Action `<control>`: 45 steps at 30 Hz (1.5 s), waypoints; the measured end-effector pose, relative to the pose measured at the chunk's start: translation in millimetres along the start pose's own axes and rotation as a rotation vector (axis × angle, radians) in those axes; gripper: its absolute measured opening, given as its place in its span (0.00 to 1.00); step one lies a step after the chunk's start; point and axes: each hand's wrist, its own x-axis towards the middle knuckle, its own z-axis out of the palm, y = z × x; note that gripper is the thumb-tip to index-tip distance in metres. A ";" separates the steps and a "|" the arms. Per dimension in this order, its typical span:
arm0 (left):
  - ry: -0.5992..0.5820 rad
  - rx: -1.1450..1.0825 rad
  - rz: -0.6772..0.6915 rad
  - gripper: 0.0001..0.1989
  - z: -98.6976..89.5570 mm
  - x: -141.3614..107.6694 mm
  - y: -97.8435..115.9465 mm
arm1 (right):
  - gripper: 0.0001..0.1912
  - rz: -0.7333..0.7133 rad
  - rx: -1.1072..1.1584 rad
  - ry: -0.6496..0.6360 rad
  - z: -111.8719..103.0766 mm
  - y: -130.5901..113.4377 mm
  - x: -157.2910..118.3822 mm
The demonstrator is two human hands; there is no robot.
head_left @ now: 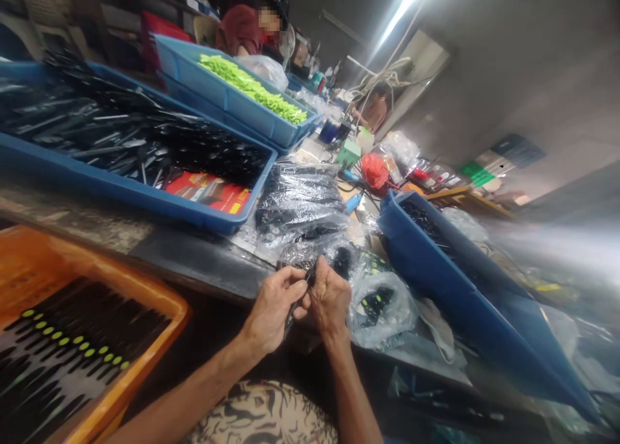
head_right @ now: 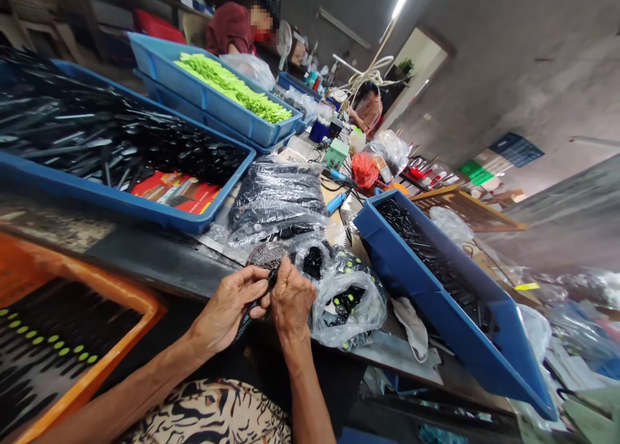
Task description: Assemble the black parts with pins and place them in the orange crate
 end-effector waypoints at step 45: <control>0.031 0.263 0.244 0.02 -10.6 -4.3 -5.8 | 0.16 -0.351 0.016 -0.075 -17.7 -7.6 -6.9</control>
